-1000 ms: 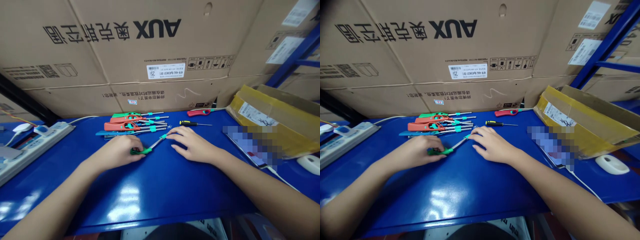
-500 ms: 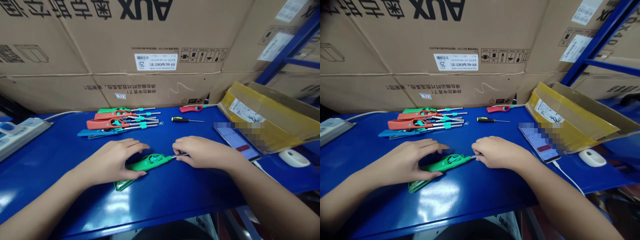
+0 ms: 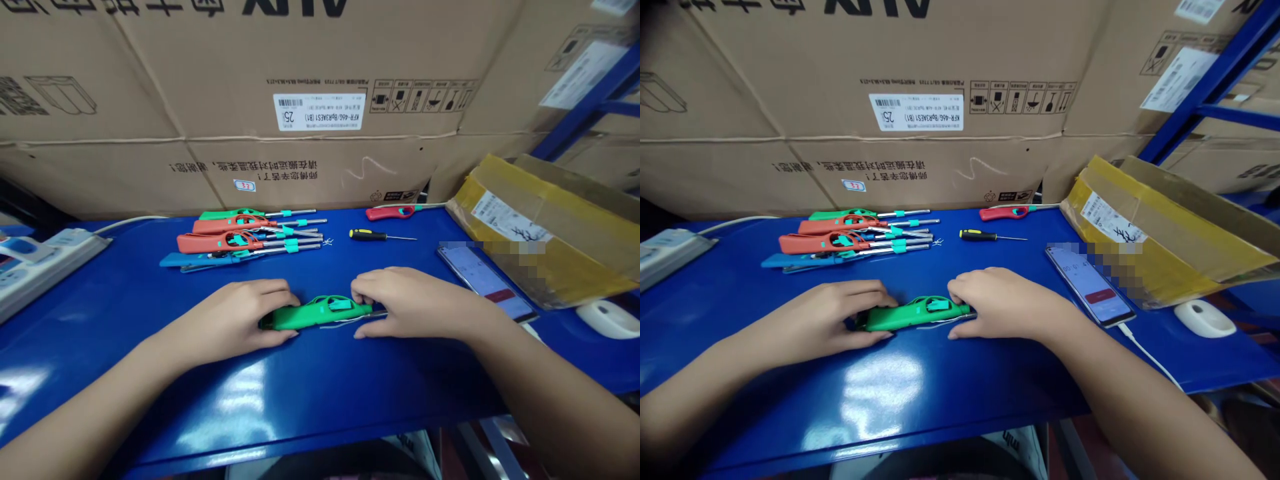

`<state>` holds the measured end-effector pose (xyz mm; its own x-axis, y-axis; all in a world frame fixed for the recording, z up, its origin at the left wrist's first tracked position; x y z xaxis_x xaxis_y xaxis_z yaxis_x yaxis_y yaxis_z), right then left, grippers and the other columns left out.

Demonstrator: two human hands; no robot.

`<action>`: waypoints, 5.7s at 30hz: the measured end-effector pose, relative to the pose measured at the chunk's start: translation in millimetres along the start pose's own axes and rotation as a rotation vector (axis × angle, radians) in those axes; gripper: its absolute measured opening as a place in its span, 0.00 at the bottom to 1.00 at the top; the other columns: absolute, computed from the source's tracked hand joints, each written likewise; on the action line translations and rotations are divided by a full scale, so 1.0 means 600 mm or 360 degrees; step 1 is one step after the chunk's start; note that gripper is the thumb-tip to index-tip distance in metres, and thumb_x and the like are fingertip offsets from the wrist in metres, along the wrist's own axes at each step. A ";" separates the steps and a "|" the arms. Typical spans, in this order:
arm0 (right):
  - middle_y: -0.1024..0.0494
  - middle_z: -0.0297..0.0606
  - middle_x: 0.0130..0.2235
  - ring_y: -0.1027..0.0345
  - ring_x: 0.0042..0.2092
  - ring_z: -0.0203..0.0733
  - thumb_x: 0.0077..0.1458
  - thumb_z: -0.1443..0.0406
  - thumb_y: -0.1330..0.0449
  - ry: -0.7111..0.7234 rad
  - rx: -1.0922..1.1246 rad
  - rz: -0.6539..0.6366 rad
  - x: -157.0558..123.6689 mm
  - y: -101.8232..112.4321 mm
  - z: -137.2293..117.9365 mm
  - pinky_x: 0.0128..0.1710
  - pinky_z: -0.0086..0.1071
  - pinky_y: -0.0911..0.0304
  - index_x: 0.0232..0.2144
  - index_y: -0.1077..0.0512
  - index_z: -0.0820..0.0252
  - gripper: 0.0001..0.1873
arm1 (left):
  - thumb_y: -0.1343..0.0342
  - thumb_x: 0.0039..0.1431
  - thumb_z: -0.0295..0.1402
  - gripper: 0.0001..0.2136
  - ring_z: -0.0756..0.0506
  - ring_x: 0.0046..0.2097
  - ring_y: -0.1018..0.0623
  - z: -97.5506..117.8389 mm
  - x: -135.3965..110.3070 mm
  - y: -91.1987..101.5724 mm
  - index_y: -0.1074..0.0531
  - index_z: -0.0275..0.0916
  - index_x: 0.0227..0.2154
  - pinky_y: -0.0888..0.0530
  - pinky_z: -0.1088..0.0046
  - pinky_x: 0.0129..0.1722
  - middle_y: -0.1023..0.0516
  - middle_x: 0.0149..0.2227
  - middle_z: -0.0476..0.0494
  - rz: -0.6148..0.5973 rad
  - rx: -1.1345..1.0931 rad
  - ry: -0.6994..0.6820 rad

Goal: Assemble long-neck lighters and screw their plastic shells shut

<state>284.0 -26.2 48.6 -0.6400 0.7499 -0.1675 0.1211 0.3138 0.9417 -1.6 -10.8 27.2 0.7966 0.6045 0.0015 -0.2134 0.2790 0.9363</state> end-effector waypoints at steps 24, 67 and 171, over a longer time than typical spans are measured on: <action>0.26 0.39 0.41 0.31 0.43 0.44 0.63 0.50 0.40 0.0068 0.0287 0.0528 0.043 -0.029 0.027 0.43 0.35 0.37 0.39 0.29 0.57 0.16 | 0.44 0.66 0.44 0.13 0.43 0.43 0.23 -0.018 0.010 0.003 0.24 0.39 0.42 0.26 0.65 0.46 0.23 0.40 0.44 0.0446 0.0121 -0.0062; 0.22 0.39 0.41 0.29 0.40 0.44 0.65 0.60 0.44 -0.0054 -0.0036 0.0174 0.004 0.013 0.057 0.41 0.36 0.37 0.38 0.24 0.56 0.10 | 0.57 0.73 0.46 0.23 0.38 0.52 0.24 -0.013 0.015 -0.012 0.23 0.40 0.54 0.25 0.55 0.54 0.25 0.52 0.37 0.0232 0.0131 0.0203; 0.23 0.35 0.32 0.30 0.33 0.37 0.51 0.70 0.33 -0.0231 0.0913 0.0392 0.029 -0.028 0.049 0.34 0.31 0.36 0.38 0.23 0.63 0.09 | 0.43 0.67 0.39 0.11 0.40 0.46 0.21 0.085 0.029 -0.053 0.26 0.39 0.46 0.22 0.60 0.45 0.20 0.45 0.43 0.0523 0.0194 0.0058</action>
<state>292.8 -1.2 21.3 -0.4372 0.8984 -0.0416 0.6643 0.3538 0.6584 47.5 -47.3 15.5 0.6756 0.6739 0.2991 -0.3843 -0.0244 0.9229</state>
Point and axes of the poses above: each hand's wrist, its own x-axis towards the middle knuckle, its own y-axis out of the back of the hand, z = x × y, the point moved 1 cm from there along x, towards the middle knuckle
